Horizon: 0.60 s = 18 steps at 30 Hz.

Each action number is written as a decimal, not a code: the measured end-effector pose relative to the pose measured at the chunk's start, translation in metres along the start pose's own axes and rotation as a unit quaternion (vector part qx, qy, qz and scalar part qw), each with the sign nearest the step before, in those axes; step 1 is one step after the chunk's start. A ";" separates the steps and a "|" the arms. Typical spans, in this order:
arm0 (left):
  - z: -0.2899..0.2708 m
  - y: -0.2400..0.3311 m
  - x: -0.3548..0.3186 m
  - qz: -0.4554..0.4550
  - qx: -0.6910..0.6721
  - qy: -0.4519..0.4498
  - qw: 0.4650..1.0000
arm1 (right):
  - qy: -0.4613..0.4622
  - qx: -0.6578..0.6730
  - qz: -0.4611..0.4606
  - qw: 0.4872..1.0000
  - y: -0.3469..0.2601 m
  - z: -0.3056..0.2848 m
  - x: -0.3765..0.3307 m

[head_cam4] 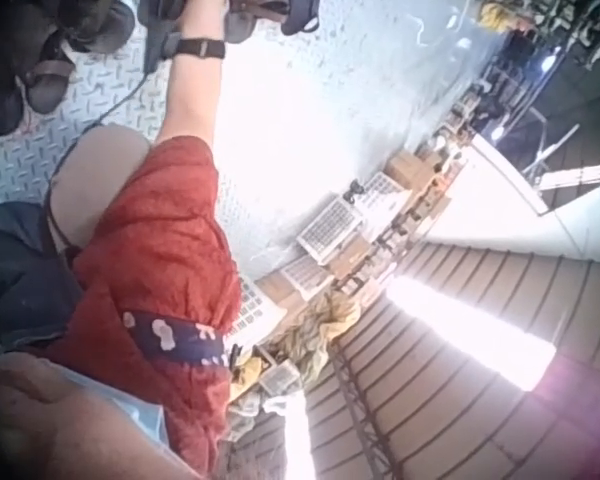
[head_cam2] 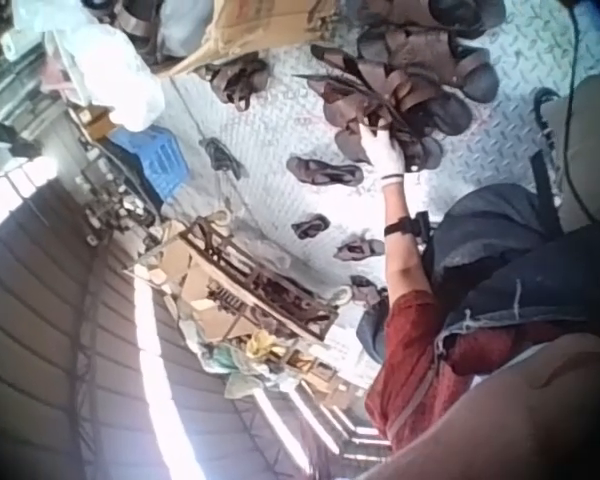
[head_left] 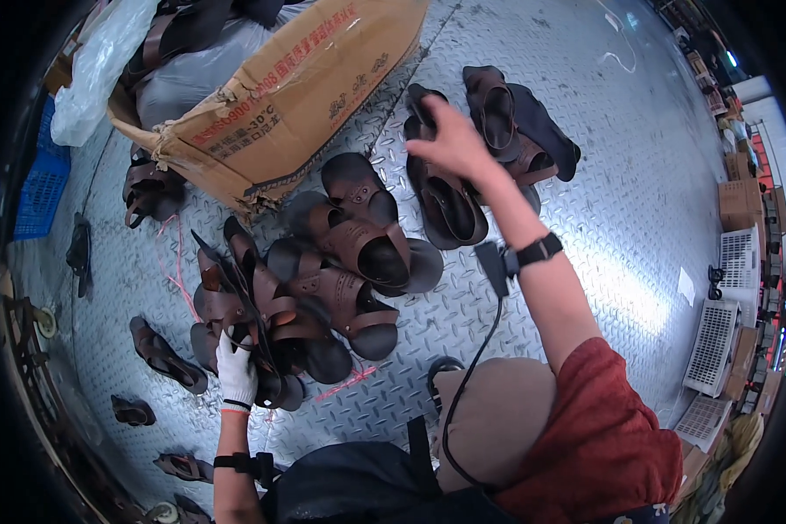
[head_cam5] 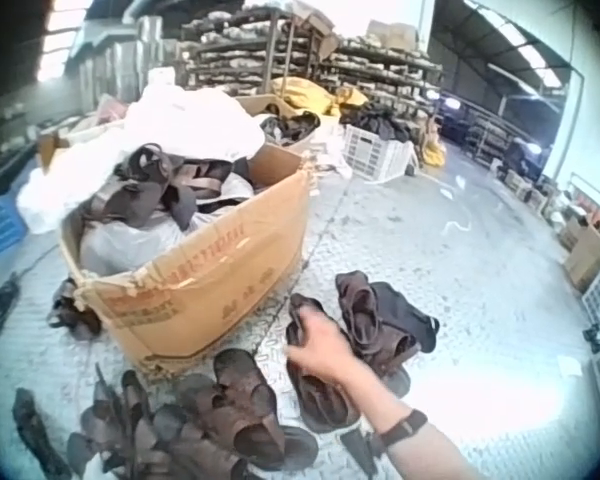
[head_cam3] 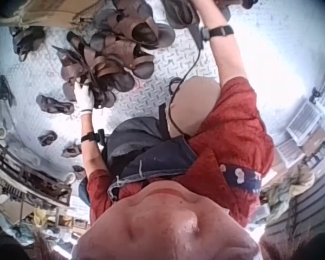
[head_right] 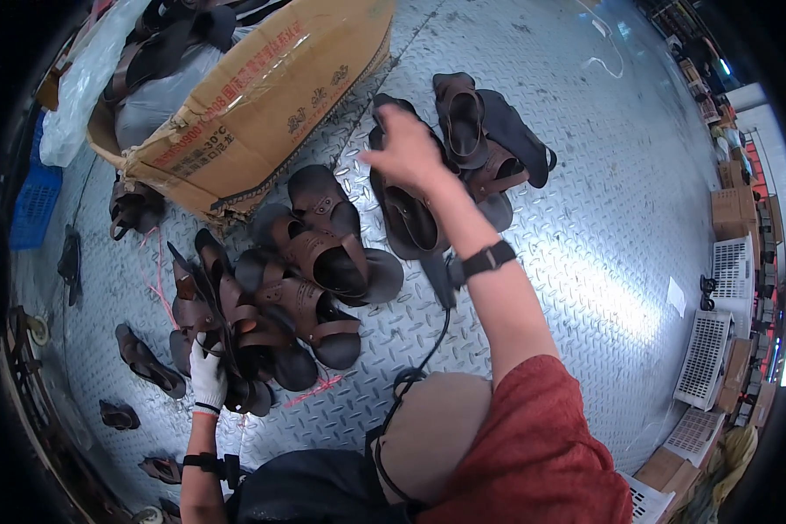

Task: Sort and organize pairs of brown sandals from boxes and the floor in a warehouse setting.

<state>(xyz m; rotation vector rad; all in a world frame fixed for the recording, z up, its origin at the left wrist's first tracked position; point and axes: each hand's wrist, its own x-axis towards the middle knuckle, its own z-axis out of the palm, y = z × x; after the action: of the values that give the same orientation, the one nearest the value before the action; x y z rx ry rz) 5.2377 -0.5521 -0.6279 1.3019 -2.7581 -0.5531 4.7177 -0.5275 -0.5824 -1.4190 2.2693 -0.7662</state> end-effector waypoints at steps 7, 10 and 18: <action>0.001 -0.005 -0.001 0.030 0.017 0.005 0.999 | -0.009 -0.113 0.230 0.967 0.075 0.006 -0.017; 0.007 -0.009 0.001 0.018 0.016 -0.006 1.000 | -0.038 -0.007 0.166 0.985 0.090 -0.002 -0.018; 0.005 -0.011 -0.003 0.025 0.033 -0.004 0.999 | 0.015 -0.191 0.163 0.968 0.054 0.032 -0.037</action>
<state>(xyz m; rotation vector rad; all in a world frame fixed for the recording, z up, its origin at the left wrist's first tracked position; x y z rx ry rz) 5.2468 -0.5545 -0.6354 1.2410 -2.8300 -0.4697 4.7135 -0.4834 -0.6400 -1.1307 2.6837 -0.2569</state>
